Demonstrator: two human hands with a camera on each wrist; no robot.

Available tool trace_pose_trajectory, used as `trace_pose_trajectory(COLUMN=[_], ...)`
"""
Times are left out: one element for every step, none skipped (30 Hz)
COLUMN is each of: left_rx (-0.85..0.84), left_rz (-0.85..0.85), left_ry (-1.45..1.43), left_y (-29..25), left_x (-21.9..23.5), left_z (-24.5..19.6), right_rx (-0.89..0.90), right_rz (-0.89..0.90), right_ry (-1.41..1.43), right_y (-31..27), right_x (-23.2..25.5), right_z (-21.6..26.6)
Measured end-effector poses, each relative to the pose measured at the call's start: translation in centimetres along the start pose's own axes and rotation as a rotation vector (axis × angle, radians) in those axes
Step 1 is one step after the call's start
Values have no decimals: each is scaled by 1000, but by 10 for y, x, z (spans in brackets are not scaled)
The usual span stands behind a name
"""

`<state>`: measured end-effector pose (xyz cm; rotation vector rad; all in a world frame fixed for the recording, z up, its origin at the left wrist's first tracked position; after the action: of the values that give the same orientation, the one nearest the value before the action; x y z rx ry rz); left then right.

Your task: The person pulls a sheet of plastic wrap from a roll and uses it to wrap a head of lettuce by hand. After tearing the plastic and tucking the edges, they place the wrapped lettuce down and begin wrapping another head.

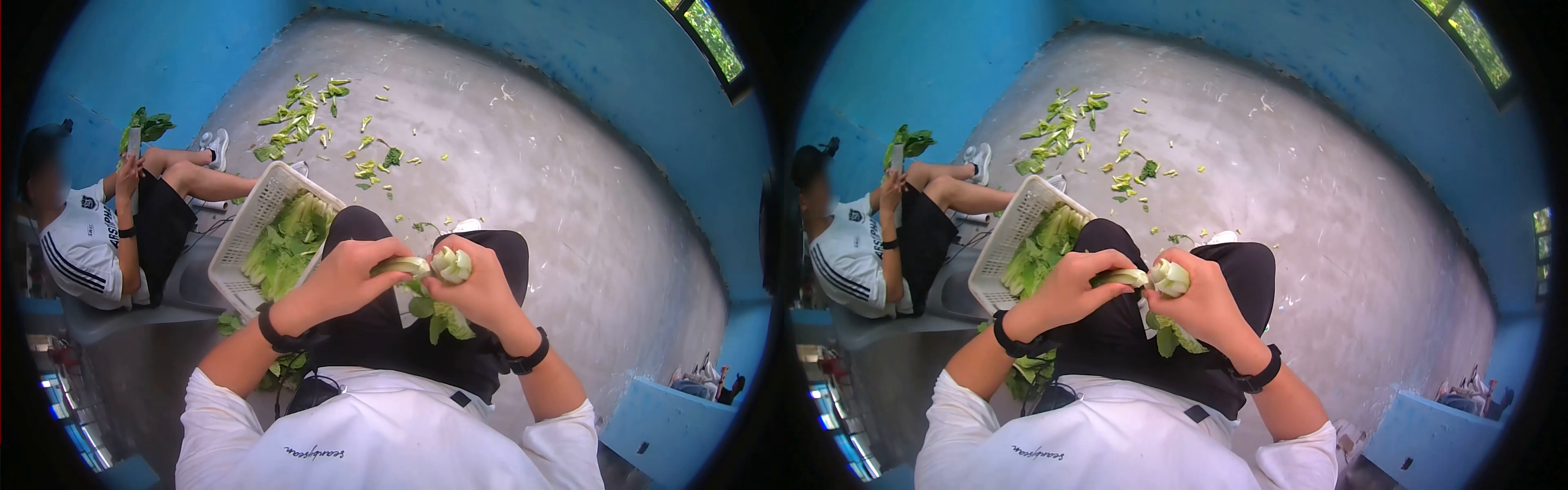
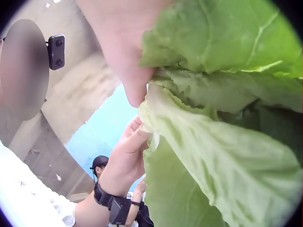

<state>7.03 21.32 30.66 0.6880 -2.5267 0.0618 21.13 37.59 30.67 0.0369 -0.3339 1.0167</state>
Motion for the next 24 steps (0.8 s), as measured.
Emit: trace_pose_trajectory(left_rx=[-83, -166, -248, -182, -117, -51, 23, 99, 177, 184, 214, 221, 228, 221, 211, 233, 255, 267, 279, 292, 303, 315, 326, 338], left_rz=[-31, -62, -92, -132, -172, -211, -234, -254, -271, -220, -161, -119, -78, -58, -49, -38, -26, -43, -60, -76, -88, -100, -112, -134], left_ry=[57, 113, 170, 140, 111, 82, 1, -81, -165, -226, -306, -306, -305, -310, -286, -317, -347, -352, -357, -362, -344, -326, -307, -315], left_y=[1, 1, 2, 3, 4, 4, 5, 5, 5, 3, 0, -1, -1, 0, 2, 1, 0, 0, 0, 1, 1, 1, 1, 2], left_x=[2, 3, 5, 10, 18, 23, 26, 26, 25, 17, 8, 1, -6, -13, -16, -20, -23, -25, -27, -27, -27, -25, -24, -23], left_z=[-1, 0, -1, 2, 4, 6, 9, 13, 19, 21, 22, 17, 10, 5, -4, -5, -5, -3, 0, 1, 1, -1, -2, -3], right_rx=[19, 38, 42, 45, 49, -2, -44, -89, -137, -163, -198, -232, -266, -272, -277, -281, -258, -237, -215, -219, -224, -228, -245, -261], right_rz=[16, 33, 20, 8, -5, 6, 5, 3, 1, 56, 67, 77, 89, 98, 108, 117, 110, 103, 95, 71, 47, 23, 11, -2], right_ry=[-32, -64, -77, -89, -102, -119, 6, 132, 257, 314, 406, 498, 590, 635, 681, 725, 718, 712, 705, 715, 726, 737, 747, 757], right_y=[0, 1, 1, 1, 2, 3, 5, 7, 8, 10, 9, 9, 8, 8, 8, 7, 7, 7, 7, 7, 8, 7, 7, 7], right_x=[1, 2, 5, 7, 11, 16, 19, 21, 22, 24, 22, 19, 16, 15, 13, 11, 10, 9, 8, 7, 7, 6, 6, 5], right_z=[1, 1, -1, -3, -5, -6, -9, -14, -18, -18, -17, -15, -14, -13, -13, -11, -12, -13, -14, -14, -15, -15, -17, -19])
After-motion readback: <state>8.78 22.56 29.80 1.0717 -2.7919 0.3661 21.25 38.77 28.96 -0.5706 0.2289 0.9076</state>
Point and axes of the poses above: each hand's wrist, its own y-axis towards the middle knuckle, its own x-axis out of the back of the hand, z = x × y, the point moved 2 cm from there along y, towards the middle knuckle, and after that the axes turned 13 degrees about -z, right-handed, at the moved point
